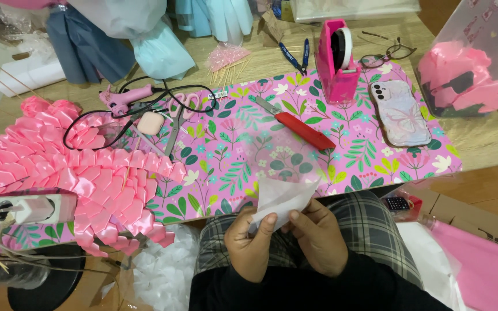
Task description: The person folds a small white piece of paper into a compact shape using both hands. They then reach for a tape dispenser, pull a piece of tape, and apply it to the folded paper to secure it.
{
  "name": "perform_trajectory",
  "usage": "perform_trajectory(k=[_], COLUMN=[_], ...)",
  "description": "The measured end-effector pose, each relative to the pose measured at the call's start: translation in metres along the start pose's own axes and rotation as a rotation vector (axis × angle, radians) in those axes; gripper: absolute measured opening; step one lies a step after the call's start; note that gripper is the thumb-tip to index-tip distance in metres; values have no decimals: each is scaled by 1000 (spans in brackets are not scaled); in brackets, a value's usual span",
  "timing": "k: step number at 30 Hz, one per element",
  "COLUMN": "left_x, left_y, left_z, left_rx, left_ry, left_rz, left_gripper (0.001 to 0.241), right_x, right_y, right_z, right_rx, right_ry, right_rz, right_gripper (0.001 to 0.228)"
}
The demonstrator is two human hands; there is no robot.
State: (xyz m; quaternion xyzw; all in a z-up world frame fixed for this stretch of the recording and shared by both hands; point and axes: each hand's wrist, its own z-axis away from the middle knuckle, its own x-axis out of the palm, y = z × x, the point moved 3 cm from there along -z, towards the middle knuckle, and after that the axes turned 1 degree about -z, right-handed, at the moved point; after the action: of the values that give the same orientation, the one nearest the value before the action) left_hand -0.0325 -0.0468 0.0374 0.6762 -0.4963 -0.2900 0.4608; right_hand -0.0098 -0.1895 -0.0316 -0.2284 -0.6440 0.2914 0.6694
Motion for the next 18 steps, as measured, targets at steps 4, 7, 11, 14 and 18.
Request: perform_trajectory(k=[4,7,11,14,18], left_x=[2,7,20,28,31], left_y=[-14,-33,-36,-43,-42], left_z=[9,20,34,38,35], left_rx=[-97,-189,-212,-192,-173], left_ry=[-13,-23,-105,-93,-72], left_rz=[100,385,524,562,481], left_gripper=[17,70,106,99,91], right_x=[-1,-5,-20,-13,-3], right_y=[-2,-3,6,2,-4], right_z=[-1,-3,-9,-10,-9], right_rx=[-55,-134,-96,-43,-13], right_ry=[23,-18,-4,48,18], right_rz=[26,-41,-118,-131,-166], right_gripper=[13,15,41,38,36])
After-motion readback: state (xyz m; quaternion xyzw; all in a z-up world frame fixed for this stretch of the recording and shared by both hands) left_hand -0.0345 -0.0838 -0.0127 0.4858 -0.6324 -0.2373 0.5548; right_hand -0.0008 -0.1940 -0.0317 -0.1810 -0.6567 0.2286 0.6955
